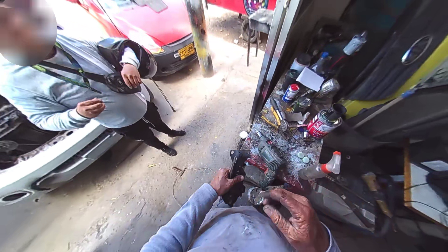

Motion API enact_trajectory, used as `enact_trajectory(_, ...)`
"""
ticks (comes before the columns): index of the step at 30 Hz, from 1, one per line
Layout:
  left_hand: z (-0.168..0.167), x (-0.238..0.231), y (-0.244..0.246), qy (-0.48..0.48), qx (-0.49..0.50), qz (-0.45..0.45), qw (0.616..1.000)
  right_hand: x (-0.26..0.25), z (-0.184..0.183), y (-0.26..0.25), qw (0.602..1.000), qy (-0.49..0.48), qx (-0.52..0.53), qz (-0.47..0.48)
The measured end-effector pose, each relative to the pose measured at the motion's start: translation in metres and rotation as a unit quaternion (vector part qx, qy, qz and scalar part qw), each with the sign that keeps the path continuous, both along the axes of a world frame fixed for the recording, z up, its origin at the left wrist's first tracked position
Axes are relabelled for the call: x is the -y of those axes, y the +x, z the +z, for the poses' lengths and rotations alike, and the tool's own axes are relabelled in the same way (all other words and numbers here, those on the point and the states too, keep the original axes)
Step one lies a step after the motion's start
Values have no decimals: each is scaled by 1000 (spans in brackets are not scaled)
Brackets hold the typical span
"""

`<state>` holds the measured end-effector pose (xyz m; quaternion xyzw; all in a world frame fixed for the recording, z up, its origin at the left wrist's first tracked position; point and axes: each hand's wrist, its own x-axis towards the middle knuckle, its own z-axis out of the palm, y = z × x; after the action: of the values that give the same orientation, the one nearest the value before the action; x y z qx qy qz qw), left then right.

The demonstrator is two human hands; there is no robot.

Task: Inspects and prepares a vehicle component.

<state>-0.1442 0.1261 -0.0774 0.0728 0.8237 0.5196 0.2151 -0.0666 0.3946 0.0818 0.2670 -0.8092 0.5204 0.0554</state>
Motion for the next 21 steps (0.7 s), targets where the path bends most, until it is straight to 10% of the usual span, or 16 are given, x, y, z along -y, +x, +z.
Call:
enact_trajectory(7,-27,-1,0,23,72,7,997,-15,2,-8,975,17,-50,-214)
enact_trajectory(15,-49,-1,-1,67,153,34,985,-24,-112,48,949,194,151,-197)
enact_trajectory(21,-62,-9,-6,100,190,33,976,-10,-153,20,877,7,309,-367)
